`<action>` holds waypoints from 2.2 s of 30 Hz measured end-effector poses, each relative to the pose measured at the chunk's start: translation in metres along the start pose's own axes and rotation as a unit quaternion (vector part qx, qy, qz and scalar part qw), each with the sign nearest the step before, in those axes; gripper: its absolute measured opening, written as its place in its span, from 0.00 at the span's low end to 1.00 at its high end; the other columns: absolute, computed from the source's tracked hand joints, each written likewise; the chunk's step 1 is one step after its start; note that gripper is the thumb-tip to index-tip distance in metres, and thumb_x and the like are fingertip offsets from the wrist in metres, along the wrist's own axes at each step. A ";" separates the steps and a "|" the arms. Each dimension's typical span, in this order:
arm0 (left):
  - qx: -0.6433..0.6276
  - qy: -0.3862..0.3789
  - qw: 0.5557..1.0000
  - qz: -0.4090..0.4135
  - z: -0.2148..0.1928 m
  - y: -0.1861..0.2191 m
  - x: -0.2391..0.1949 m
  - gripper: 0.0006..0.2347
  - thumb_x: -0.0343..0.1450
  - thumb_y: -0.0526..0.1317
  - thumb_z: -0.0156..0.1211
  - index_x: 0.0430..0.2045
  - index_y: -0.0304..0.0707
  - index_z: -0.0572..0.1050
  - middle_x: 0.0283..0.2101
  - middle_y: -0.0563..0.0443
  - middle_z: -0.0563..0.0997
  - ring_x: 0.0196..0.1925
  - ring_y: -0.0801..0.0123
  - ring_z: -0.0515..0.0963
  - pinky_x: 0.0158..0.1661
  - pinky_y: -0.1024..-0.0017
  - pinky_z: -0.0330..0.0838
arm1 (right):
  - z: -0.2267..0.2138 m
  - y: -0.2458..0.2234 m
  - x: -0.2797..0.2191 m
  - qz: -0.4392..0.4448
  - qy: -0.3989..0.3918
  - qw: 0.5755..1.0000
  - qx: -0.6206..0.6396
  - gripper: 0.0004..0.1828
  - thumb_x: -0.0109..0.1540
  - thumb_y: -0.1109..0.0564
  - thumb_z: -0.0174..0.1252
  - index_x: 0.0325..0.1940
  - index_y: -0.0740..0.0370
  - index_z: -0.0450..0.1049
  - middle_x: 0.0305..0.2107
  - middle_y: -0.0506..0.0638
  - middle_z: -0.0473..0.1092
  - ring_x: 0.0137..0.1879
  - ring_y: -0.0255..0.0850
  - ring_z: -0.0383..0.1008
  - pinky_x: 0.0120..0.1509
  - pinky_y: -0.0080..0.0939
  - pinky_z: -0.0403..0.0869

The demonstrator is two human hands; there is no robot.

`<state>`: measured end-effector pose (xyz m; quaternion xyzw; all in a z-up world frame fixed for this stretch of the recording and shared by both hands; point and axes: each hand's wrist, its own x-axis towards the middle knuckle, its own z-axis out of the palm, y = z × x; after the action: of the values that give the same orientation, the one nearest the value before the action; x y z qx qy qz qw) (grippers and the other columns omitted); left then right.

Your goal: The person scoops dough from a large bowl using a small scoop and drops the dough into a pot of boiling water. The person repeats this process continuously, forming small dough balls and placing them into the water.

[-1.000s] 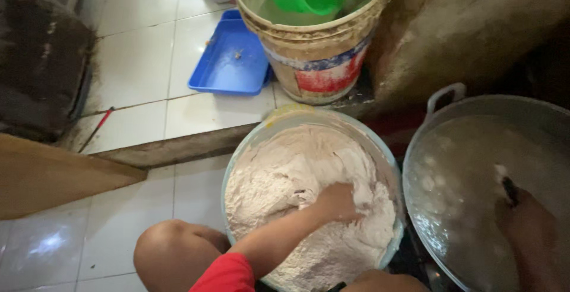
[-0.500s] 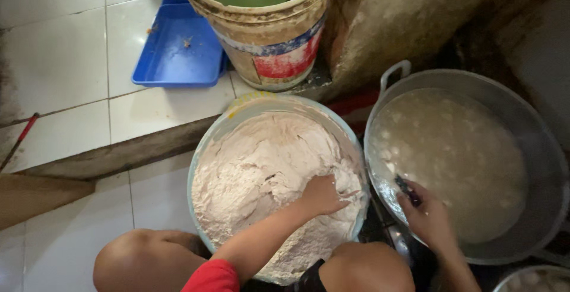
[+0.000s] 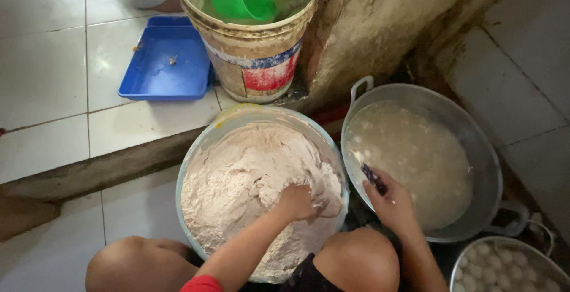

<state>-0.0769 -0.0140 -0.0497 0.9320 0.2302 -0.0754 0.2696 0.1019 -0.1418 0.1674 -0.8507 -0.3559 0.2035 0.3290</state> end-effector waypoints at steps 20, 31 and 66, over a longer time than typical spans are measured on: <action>-0.071 -0.069 0.993 0.063 -0.096 -0.032 -0.105 0.38 0.65 0.65 0.57 0.49 0.17 0.74 0.54 0.22 0.75 0.58 0.38 0.75 0.59 0.56 0.67 | 0.059 -0.186 0.005 -0.347 -0.182 0.912 -0.122 0.16 0.60 0.54 0.59 0.52 0.57 0.77 0.39 0.59 0.77 0.46 0.60 0.76 0.48 0.57 0.73; -0.021 -0.101 0.993 0.053 -0.062 -0.040 -0.098 0.33 0.67 0.63 0.55 0.47 0.23 0.76 0.51 0.27 0.79 0.54 0.42 0.79 0.56 0.55 0.70 | 0.093 -0.151 0.000 -0.303 -0.272 0.882 -0.238 0.19 0.60 0.54 0.58 0.55 0.54 0.75 0.39 0.57 0.76 0.48 0.58 0.76 0.50 0.58 0.73; 0.068 -0.185 0.968 0.154 -0.039 0.003 -0.119 0.24 0.67 0.63 0.59 0.31 0.38 0.83 0.43 0.39 0.81 0.44 0.49 0.81 0.46 0.52 0.70 | 0.014 0.068 0.097 0.034 -0.078 0.966 -0.246 0.24 0.67 0.51 0.55 0.65 0.63 0.67 0.43 0.74 0.75 0.51 0.70 0.74 0.57 0.64 0.71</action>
<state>-0.1801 -0.0412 0.0163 0.9423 0.0245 -0.2198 0.2514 0.1904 -0.1002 0.0989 -0.8987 -0.3900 0.1863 0.0741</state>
